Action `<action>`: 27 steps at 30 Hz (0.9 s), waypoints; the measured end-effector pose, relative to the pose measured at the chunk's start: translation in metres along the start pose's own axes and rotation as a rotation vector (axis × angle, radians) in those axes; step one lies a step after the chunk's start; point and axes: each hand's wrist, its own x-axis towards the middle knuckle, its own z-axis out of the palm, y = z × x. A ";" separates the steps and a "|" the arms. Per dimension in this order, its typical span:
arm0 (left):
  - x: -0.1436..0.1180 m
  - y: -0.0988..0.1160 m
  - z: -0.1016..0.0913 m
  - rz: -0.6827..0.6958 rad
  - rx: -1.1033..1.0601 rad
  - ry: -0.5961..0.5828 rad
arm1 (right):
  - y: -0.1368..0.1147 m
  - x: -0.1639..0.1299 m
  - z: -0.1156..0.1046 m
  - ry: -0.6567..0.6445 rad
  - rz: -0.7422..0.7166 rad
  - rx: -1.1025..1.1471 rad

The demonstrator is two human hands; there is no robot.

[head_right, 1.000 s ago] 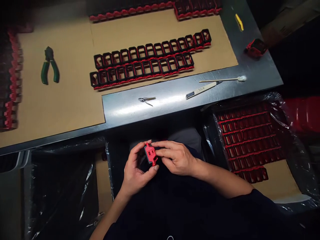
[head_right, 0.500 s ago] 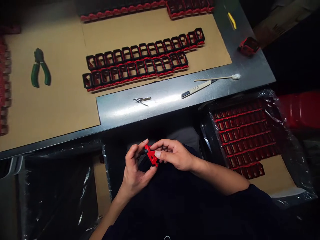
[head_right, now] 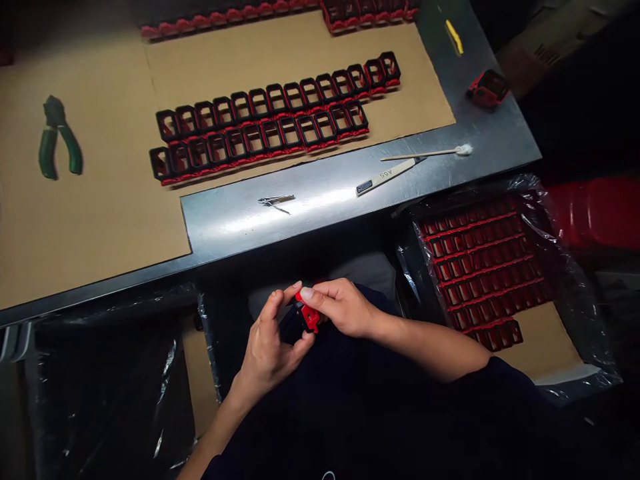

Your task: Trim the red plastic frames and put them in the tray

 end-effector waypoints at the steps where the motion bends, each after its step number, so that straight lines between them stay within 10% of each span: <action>1: 0.000 0.000 0.000 -0.005 0.001 -0.003 | 0.001 0.001 -0.001 0.007 -0.009 0.010; 27: -0.001 0.009 -0.004 -0.047 -0.061 -0.050 | -0.005 0.000 0.006 0.004 0.156 -0.199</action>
